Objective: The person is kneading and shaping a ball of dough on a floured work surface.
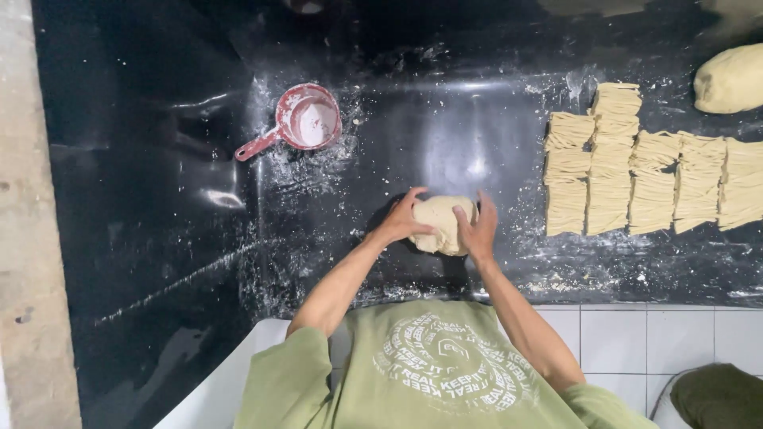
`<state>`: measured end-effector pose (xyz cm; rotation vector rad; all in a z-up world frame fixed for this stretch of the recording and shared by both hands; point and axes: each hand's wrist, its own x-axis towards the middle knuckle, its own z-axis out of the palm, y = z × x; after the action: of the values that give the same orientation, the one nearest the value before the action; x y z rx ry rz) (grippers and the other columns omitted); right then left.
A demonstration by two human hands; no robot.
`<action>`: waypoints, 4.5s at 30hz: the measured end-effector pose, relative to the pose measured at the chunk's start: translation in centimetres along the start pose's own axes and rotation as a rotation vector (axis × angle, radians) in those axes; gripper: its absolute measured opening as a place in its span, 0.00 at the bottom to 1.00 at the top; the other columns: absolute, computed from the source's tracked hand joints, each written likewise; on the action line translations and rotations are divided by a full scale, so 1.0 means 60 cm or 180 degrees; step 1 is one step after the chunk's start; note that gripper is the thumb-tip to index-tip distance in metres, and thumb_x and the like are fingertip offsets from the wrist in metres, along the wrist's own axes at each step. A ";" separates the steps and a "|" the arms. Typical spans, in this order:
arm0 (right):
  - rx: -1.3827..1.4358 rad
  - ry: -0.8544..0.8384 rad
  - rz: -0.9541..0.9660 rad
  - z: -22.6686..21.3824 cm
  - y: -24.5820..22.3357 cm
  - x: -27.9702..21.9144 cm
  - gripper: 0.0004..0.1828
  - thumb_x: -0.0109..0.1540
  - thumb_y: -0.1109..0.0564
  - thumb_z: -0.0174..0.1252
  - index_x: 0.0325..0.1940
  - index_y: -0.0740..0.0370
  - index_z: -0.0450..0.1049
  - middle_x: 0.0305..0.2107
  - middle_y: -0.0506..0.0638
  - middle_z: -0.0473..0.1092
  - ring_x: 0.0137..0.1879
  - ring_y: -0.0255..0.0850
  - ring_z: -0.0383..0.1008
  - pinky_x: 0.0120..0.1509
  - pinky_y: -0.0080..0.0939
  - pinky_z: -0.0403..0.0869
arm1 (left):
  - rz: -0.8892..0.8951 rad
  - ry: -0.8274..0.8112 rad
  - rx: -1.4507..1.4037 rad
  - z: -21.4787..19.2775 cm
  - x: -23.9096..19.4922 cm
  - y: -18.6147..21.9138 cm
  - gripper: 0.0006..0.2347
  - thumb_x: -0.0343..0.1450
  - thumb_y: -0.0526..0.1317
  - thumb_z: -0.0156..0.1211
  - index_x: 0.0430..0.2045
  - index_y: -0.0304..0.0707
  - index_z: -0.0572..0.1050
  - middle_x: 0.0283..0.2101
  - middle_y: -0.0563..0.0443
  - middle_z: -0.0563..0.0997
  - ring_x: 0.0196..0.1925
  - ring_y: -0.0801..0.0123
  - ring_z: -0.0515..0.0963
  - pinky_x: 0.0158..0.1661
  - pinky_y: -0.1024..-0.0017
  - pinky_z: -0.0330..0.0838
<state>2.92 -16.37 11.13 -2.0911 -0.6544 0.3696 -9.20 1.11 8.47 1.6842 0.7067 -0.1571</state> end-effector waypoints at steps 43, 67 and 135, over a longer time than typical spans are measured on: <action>-0.0498 -0.1950 0.1912 0.064 0.019 0.182 0.52 0.52 0.27 0.70 0.74 0.42 0.59 0.58 0.65 0.70 0.66 0.60 0.70 0.64 0.59 0.75 | -0.1255 -0.0037 0.0953 0.017 0.120 0.040 0.58 0.49 0.59 0.80 0.71 0.84 0.40 0.74 0.36 0.56 0.70 0.37 0.66 0.65 0.46 0.60; -0.0641 -0.0521 -0.0622 0.096 0.103 -0.069 0.54 0.62 0.56 0.62 0.80 0.74 0.34 0.74 0.76 0.36 0.78 0.73 0.33 0.79 0.68 0.39 | 0.1505 0.2693 0.2501 0.142 0.019 -0.076 0.56 0.40 0.36 0.81 0.68 0.32 0.57 0.70 0.21 0.50 0.73 0.30 0.55 0.67 0.45 0.57; -0.0740 -0.1656 0.0090 0.050 -0.043 0.012 0.76 0.40 0.52 0.83 0.82 0.46 0.40 0.73 0.76 0.28 0.77 0.77 0.38 0.78 0.65 0.59 | 0.0818 0.0549 0.1630 0.008 0.018 -0.026 0.60 0.44 0.44 0.86 0.73 0.60 0.48 0.75 0.32 0.36 0.75 0.30 0.43 0.64 0.36 0.63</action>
<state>1.26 -12.72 11.57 -2.2370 -1.0092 0.9089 -9.05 1.16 6.51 2.2841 0.5989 -0.0082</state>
